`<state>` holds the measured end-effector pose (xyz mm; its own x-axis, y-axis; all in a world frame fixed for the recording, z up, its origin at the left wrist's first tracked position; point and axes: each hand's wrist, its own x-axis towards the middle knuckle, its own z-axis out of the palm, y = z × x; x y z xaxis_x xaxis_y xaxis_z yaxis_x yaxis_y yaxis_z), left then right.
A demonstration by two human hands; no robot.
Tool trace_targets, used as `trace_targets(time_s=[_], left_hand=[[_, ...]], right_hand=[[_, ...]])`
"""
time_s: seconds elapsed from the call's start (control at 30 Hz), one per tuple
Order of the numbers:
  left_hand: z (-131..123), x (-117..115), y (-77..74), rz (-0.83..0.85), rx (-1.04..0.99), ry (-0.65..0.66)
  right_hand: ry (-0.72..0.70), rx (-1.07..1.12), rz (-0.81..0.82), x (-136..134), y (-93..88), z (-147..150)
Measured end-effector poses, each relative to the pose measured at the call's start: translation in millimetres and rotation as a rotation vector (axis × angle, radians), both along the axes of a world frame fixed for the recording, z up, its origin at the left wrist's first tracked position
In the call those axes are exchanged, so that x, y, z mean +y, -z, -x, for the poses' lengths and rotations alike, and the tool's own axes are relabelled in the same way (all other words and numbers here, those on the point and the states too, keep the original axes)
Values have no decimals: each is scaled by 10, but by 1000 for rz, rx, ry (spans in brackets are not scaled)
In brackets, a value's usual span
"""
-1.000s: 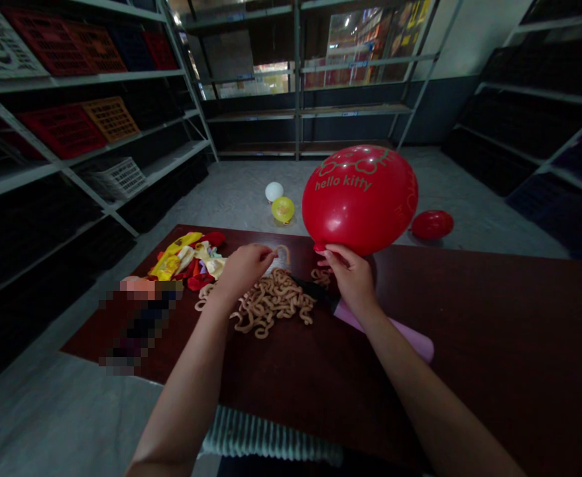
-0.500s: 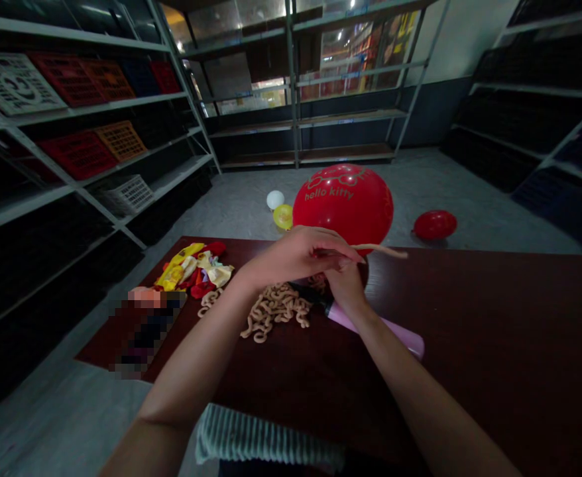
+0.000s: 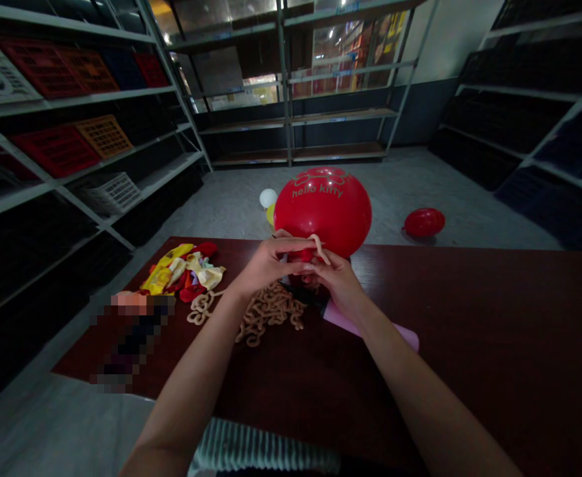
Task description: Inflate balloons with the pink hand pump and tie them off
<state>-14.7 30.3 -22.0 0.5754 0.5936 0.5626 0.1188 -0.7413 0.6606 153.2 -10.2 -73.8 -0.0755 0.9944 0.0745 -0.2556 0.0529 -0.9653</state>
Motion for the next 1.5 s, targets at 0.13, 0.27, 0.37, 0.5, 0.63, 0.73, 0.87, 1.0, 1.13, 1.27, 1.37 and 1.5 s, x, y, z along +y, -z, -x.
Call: trace_targets(time_s=[0.13, 0.27, 0.37, 0.5, 0.63, 0.73, 0.87, 1.0, 1.13, 1.27, 1.37, 1.5], left_hand=[[-82, -62, 85, 44, -107, -47], [-175, -170, 162, 2, -231, -193], [-191, -249, 192, -76, -226, -331], [-175, -307, 165, -130, -251, -391], [-185, -281, 55, -116, -304, -344], [-177, -217, -64, -137, -312, -318], [-133, -67, -210, -161, -312, -262], [-114, 112, -287, -182, -253, -250], [-133, 224, -293, -237, -172, -167], [-135, 280, -253, -245, -113, -132], [-121, 314, -212, -167, -93, -113], [-114, 358, -158, -36, -191, -106]], right_hand=[[24, -14, -26, -9, -36, -1], [81, -79, -37, -11, -70, 15], [92, -146, -61, -24, -79, 19], [10, -98, -12, -61, -96, 32], [-113, 88, 59, -84, -241, 64], [-147, 118, 25, -47, -432, 49], [-237, -60, -52, 77, -681, -86], [-248, -263, -137, 205, -840, -248], [-176, -367, -184, 295, -834, -320], [-112, -285, -195, 384, -689, -376], [-99, -150, -233, 448, -591, -435], [-158, -58, -247, 478, -545, -462]])
